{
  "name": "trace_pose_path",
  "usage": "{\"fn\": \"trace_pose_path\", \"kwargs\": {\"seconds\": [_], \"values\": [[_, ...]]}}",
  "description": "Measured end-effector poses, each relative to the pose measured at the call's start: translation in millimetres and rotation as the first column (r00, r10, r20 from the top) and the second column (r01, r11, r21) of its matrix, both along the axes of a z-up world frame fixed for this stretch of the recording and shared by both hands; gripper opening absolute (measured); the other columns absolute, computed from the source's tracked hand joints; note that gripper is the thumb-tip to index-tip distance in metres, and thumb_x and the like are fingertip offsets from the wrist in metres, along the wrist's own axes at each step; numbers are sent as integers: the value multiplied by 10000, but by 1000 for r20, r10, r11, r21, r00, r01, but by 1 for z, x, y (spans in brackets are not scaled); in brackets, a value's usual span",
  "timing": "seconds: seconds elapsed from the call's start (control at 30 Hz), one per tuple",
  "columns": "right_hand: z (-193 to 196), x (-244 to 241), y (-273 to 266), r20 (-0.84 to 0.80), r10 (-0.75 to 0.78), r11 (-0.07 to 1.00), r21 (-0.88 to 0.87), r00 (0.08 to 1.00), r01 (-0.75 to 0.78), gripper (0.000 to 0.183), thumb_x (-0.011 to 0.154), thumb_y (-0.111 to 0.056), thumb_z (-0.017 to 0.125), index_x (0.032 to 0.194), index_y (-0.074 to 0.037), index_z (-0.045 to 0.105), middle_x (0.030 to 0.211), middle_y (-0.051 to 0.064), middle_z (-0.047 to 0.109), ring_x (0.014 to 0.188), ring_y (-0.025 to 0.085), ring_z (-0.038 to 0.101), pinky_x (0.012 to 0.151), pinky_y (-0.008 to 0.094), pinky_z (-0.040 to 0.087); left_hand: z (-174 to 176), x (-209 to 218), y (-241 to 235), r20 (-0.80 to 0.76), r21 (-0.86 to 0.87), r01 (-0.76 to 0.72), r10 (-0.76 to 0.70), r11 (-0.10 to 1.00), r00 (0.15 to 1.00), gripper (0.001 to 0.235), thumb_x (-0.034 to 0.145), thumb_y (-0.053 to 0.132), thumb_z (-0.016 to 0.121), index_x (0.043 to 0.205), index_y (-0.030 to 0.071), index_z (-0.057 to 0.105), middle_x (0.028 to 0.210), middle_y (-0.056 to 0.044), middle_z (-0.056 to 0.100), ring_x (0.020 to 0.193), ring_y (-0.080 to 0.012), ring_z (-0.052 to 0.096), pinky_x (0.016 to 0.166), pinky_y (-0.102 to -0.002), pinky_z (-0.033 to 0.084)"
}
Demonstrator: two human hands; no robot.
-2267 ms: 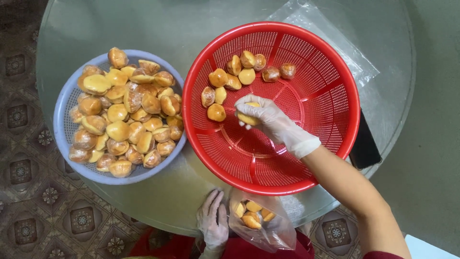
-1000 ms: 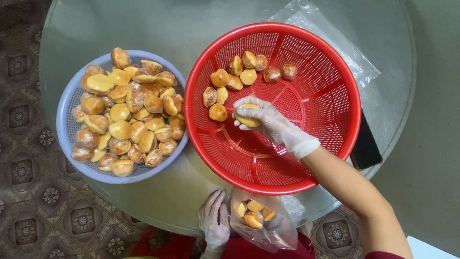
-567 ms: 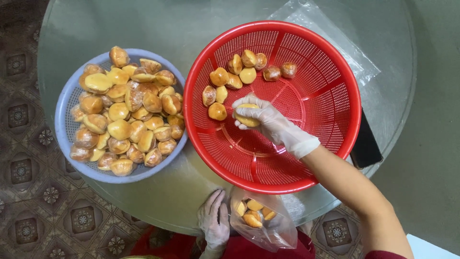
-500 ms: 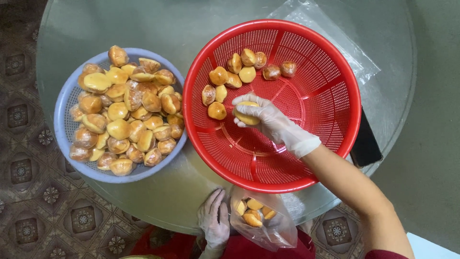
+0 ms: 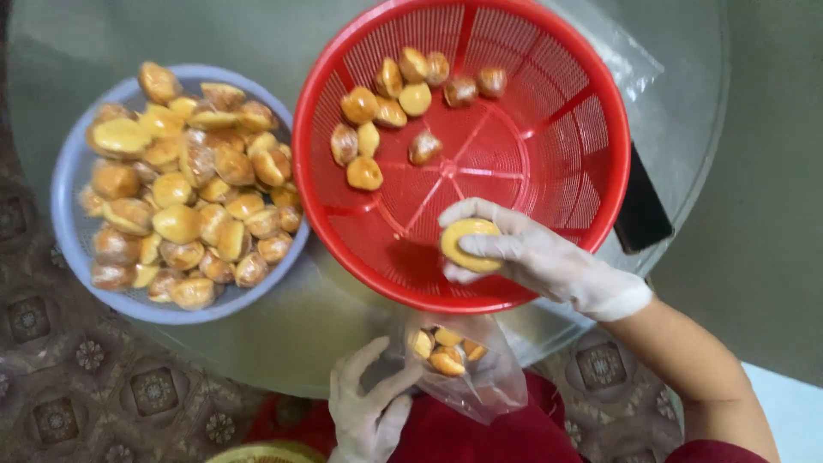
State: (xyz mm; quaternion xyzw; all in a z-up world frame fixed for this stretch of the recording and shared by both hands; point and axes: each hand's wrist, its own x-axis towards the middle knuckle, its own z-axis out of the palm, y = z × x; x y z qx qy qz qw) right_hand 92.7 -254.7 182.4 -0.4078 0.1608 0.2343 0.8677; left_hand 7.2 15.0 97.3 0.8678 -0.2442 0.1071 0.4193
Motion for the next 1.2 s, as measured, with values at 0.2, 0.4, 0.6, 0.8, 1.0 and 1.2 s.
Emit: {"fn": "trace_pose_path", "kwargs": {"seconds": [0.2,0.4,0.6,0.8,1.0,1.2], "values": [[18,-56,2,182,616,636,-689,767,-347,426,850,-451,478,1158,-160,520,998,27,660,791,139,708,643,269,604,18,4,-14,-180,276,84,-34,958,983,301,728,394,722,1025,389,676,1180,48,546,732,-153,554,738,-357,458],[-4,-83,41,262,723,589,-717,639,-373,409,824,-66,561,1204,-183,461,1478,181,235,1158,346,506,923,479,446,20,6,-25,-185,156,186,-156,970,970,574,796,179,694,1326,155,474,1242,-227,524,981,-351,629,772,-438,544],[-42,-90,65,294,495,554,-831,817,-37,424,812,33,413,1212,-65,512,1254,64,557,1185,145,473,1122,364,259,19,-5,-29,-245,218,198,-142,956,959,573,804,-35,520,1354,90,417,1341,-168,491,1068,-323,632,773,-375,573],[-22,-76,75,-118,-104,993,-73,988,96,244,838,-187,593,1020,-27,623,1043,140,678,1011,246,643,890,380,530,17,-8,-19,-283,212,264,-200,941,938,811,612,-48,524,1389,125,364,1386,-137,472,802,-282,679,629,-352,589],[-42,-85,73,-51,85,983,-158,995,-92,187,771,-195,504,625,-97,439,603,-2,412,583,101,385,556,263,377,20,-11,-4,-352,220,327,-238,919,905,832,585,-4,539,1384,164,383,1415,-65,447,655,-242,654,587,-363,571],[-83,-93,74,361,521,495,-866,773,70,331,930,-208,390,1207,-99,537,1287,110,545,1206,219,484,1077,342,306,20,-11,5,-370,280,284,-170,917,913,815,615,-10,548,1387,190,380,1422,-25,436,664,-246,643,590,-383,559]]}}
